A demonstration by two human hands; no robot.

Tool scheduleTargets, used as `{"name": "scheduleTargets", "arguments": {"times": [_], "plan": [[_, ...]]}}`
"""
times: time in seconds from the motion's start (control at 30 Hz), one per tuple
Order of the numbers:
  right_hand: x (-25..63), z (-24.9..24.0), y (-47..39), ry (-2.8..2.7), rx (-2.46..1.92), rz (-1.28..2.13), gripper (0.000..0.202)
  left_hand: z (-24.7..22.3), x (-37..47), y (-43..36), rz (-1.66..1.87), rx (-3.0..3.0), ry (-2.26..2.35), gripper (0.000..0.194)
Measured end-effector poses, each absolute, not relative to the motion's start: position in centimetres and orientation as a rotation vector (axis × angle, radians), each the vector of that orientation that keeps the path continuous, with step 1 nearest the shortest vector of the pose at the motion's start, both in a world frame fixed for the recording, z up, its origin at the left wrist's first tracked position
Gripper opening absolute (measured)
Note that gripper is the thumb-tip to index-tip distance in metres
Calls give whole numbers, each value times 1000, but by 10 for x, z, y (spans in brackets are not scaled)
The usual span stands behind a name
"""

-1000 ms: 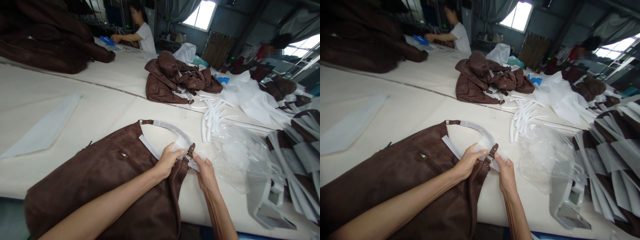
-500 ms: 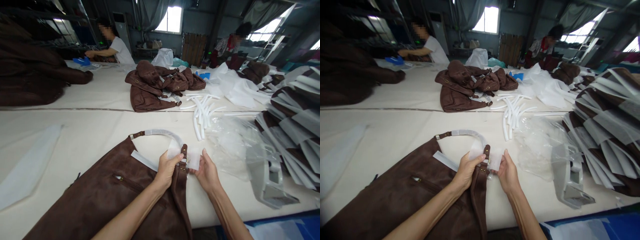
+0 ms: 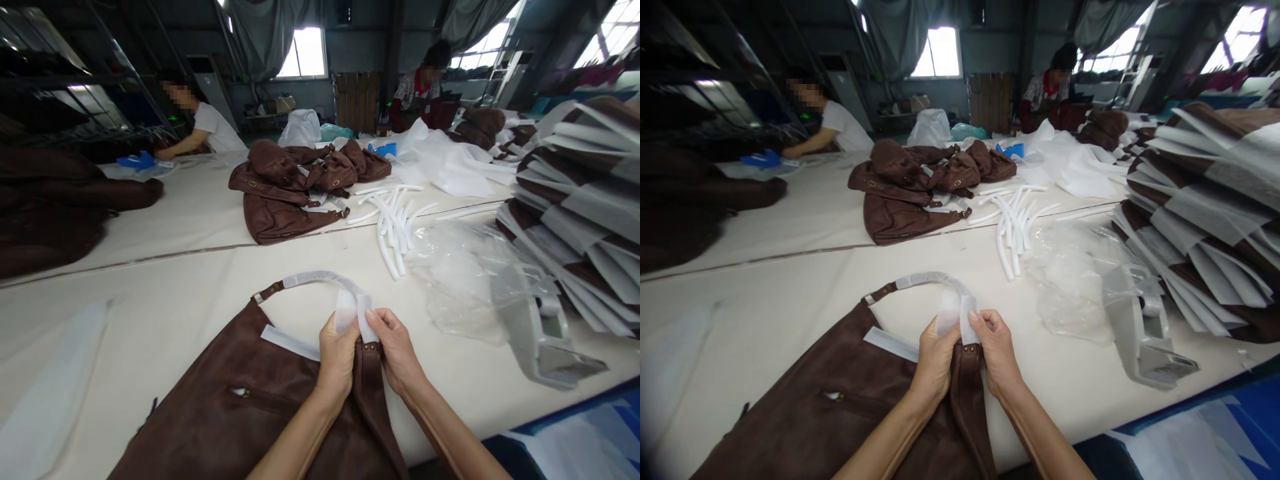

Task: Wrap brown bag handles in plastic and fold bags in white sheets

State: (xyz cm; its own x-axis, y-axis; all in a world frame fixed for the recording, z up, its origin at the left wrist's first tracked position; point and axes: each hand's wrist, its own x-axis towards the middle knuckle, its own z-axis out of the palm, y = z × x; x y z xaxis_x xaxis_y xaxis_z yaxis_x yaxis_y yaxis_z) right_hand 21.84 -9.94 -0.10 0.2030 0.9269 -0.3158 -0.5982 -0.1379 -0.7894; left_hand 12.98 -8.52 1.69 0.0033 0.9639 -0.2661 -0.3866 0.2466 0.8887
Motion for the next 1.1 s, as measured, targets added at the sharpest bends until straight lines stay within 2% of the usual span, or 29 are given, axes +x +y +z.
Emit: {"name": "scheduleTargets", "arguments": {"times": [0.17,0.3,0.43,0.63,0.93,1.1], "plan": [[212,-6,-97,-482,-1117,1255,40,22,111,-83,1134,634,917,29],[211,-7,-96,-528,-1157,1193,42,23,99,-69,926,452,889,46],[207,-6,-97,-538,-1144,1157,41,19,110,-66,1052,561,977,37],[202,-6,-98,-578,-1181,1072,40,12,119,-80,1025,792,991,32],[198,-12,-95,-668,-1290,942,28,16,119,-82,1043,835,1056,45],[199,-10,-96,-744,-1387,842,19,19,121,-82,1017,936,1006,34]]}}
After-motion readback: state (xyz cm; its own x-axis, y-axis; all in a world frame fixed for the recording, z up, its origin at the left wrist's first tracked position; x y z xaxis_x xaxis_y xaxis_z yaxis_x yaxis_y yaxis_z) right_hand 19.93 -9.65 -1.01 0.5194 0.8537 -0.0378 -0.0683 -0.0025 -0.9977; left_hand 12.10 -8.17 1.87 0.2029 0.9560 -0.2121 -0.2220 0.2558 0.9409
